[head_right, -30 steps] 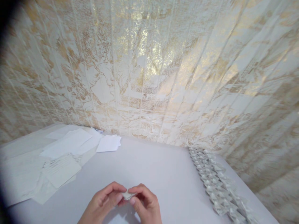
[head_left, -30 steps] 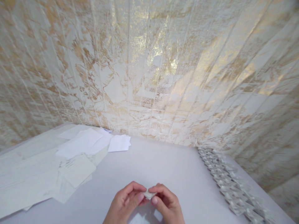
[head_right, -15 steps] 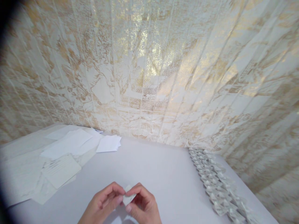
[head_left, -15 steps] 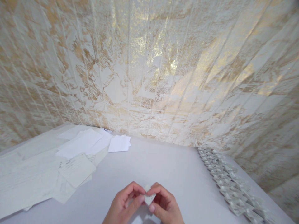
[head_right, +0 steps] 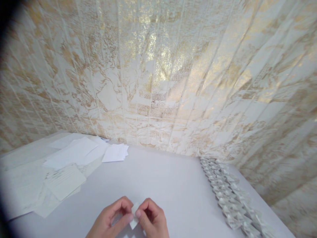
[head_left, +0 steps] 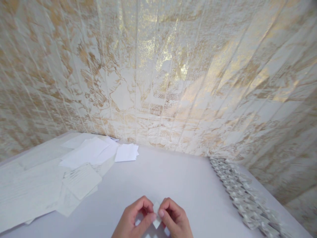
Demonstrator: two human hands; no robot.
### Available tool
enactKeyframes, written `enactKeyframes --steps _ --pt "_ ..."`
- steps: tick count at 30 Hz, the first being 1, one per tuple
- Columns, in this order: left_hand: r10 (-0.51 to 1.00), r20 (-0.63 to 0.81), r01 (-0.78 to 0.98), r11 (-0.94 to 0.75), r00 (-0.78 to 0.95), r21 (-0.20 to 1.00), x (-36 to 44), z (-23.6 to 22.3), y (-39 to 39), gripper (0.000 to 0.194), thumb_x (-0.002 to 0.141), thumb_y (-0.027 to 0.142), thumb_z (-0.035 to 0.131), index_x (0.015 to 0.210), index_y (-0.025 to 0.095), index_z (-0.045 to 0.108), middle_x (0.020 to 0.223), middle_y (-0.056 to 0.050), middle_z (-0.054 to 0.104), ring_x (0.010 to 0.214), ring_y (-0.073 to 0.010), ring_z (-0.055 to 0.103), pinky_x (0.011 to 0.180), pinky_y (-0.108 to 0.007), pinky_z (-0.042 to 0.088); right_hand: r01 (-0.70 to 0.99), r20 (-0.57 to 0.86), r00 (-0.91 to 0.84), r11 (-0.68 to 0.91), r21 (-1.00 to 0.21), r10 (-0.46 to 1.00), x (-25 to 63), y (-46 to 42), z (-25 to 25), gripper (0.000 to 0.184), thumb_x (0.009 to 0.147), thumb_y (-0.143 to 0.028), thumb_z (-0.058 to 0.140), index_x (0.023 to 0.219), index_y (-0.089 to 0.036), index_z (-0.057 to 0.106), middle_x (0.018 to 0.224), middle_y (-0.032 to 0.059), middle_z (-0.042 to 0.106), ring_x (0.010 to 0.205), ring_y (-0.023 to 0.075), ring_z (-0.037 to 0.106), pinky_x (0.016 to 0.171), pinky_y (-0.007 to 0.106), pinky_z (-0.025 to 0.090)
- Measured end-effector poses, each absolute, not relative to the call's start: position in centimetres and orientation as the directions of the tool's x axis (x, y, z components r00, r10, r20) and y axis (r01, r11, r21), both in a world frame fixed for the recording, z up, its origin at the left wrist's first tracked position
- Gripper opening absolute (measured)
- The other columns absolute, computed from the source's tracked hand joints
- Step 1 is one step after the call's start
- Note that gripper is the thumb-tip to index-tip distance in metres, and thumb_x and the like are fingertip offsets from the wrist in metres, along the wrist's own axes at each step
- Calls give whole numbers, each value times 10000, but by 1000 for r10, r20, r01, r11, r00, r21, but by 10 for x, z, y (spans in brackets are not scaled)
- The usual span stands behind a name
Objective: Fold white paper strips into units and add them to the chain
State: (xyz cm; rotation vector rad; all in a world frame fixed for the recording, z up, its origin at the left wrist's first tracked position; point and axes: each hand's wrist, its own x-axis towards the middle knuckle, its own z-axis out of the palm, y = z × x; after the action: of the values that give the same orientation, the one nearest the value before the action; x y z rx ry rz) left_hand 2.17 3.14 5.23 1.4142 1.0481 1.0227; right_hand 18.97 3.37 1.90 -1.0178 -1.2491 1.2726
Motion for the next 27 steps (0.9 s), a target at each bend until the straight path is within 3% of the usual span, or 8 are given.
enactKeyframes --steps 4,14,21,27 --pt "984 39 71 -51 172 996 24 54 30 392 812 576 646 703 204 590 673 25 559 689 -167 531 667 -238 411 -173 93 -130 70 -983 987 187 34 17 499 712 -653 761 730 -189 578 588 -57 461 539 98 379 535 232 294" --pt "989 71 103 -85 132 991 27 53 26 422 827 593 619 667 209 553 647 24 549 658 -162 526 652 -233 403 -149 112 -73 101 -984 991 184 33 16 523 734 -655 745 666 -192 510 569 -71 404 527 89 331 521 235 250" --pt "990 67 108 -81 124 991 28 53 24 356 847 522 626 682 217 543 652 36 526 663 -158 523 655 -233 396 -222 68 -52 55 -973 996 182 32 15 488 714 -627 782 826 -200 573 603 -74 469 511 86 360 511 217 276" --pt "989 86 18 -88 121 996 30 46 22 206 874 421 611 909 242 515 684 62 570 689 -158 553 724 -246 403 -184 73 -88 56 -981 993 184 32 15 484 747 -633 752 859 -199 571 591 -79 448 516 88 326 518 226 238"
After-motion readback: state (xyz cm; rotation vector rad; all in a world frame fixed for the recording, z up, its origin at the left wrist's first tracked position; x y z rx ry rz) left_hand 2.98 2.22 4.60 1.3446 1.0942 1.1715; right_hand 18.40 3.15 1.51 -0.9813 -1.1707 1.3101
